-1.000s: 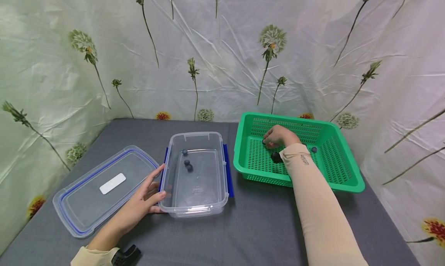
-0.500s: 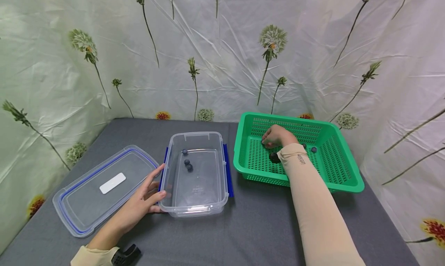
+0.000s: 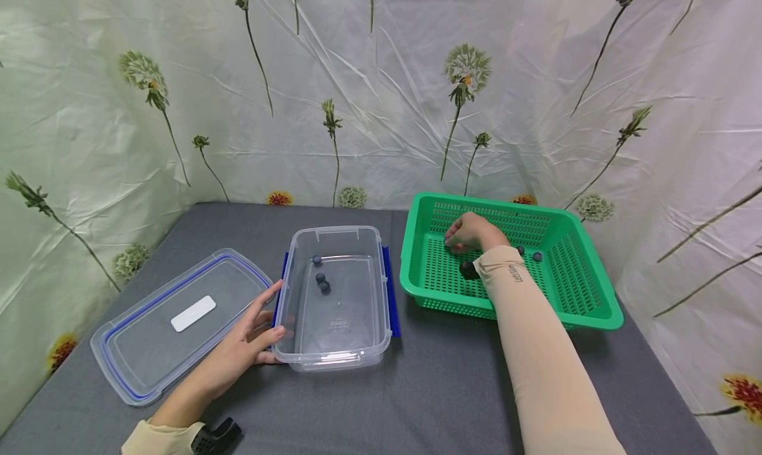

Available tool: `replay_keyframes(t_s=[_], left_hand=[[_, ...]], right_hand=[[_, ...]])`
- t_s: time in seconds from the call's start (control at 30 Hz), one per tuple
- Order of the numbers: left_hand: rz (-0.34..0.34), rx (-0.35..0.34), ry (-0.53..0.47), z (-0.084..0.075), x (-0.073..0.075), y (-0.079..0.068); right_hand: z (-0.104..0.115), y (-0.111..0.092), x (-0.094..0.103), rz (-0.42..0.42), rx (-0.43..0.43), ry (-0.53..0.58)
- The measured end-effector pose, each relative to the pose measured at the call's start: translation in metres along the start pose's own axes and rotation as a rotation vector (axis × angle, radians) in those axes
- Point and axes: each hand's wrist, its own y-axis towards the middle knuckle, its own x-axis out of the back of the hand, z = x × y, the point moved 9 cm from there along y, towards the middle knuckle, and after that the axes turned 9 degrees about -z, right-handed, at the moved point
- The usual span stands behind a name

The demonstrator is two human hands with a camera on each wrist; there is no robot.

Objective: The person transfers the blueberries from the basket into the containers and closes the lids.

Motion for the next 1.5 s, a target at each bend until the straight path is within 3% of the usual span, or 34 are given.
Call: replay_keyframes(t_s=[0.73,1.17,1.5], left_hand=[[0.004,-0.016,-0.003,0.003,-0.001,0.0],[0.008,-0.016,-0.01,0.002,0.0,0.0],[0.015,-0.025,-0.014,-0.001,-0.002,-0.001]], right_hand=[[0.021,-0.005,0.004,-0.058,0.106,-0.032],[0.034,-0.014,0.011,-0.082,0.151,0.064],[0.05,-0.02,0.016,-0.107,0.228,0.066]])
